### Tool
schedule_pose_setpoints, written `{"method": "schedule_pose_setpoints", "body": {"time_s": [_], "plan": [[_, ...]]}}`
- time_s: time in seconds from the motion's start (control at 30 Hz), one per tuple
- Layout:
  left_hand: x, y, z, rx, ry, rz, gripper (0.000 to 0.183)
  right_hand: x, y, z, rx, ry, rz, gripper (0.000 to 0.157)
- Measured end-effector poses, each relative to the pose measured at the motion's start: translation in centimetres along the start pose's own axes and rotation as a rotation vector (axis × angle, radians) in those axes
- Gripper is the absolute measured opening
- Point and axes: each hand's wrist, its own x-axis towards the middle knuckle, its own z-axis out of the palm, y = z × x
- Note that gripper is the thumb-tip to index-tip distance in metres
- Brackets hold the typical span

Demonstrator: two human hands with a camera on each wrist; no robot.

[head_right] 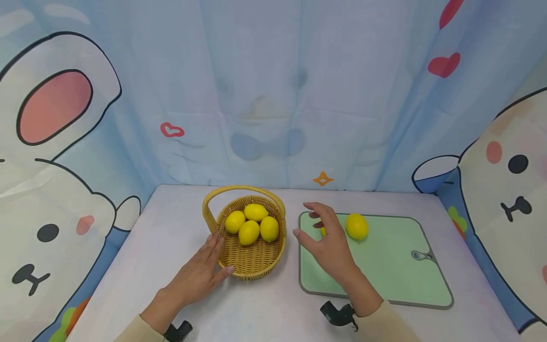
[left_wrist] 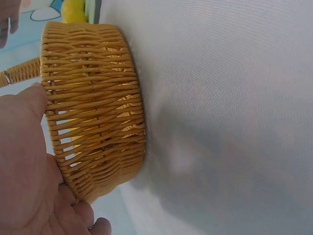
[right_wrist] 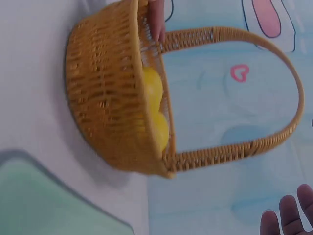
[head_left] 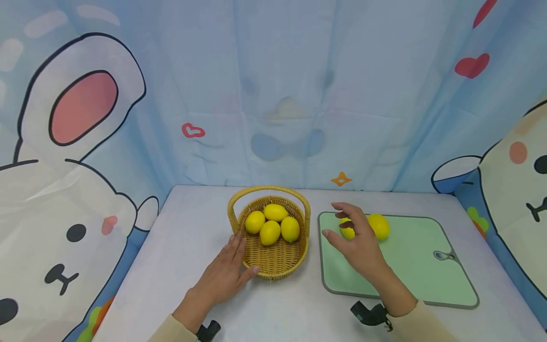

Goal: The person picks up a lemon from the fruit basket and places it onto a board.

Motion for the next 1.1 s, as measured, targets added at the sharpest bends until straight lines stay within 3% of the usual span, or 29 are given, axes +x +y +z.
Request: {"method": "schedule_pose_setpoints", "body": {"time_s": [0.33,0.7,1.1], "plan": [[0.0,0.0,0.0,0.007,-0.003,0.002,0.091,-0.5,-2.1,3.7,0.103,-0.088,-0.097,0.059],[0.1,0.0,-0.1,0.006,0.007,0.007,0.091,1.3,-1.6,9.5,0.14,-0.326,0.046,0.066],[0.2,-0.1,0.0,0.012,0.01,0.013,0.089,3.0,-0.4,12.4,0.088,-0.35,0.152,0.071]]}}
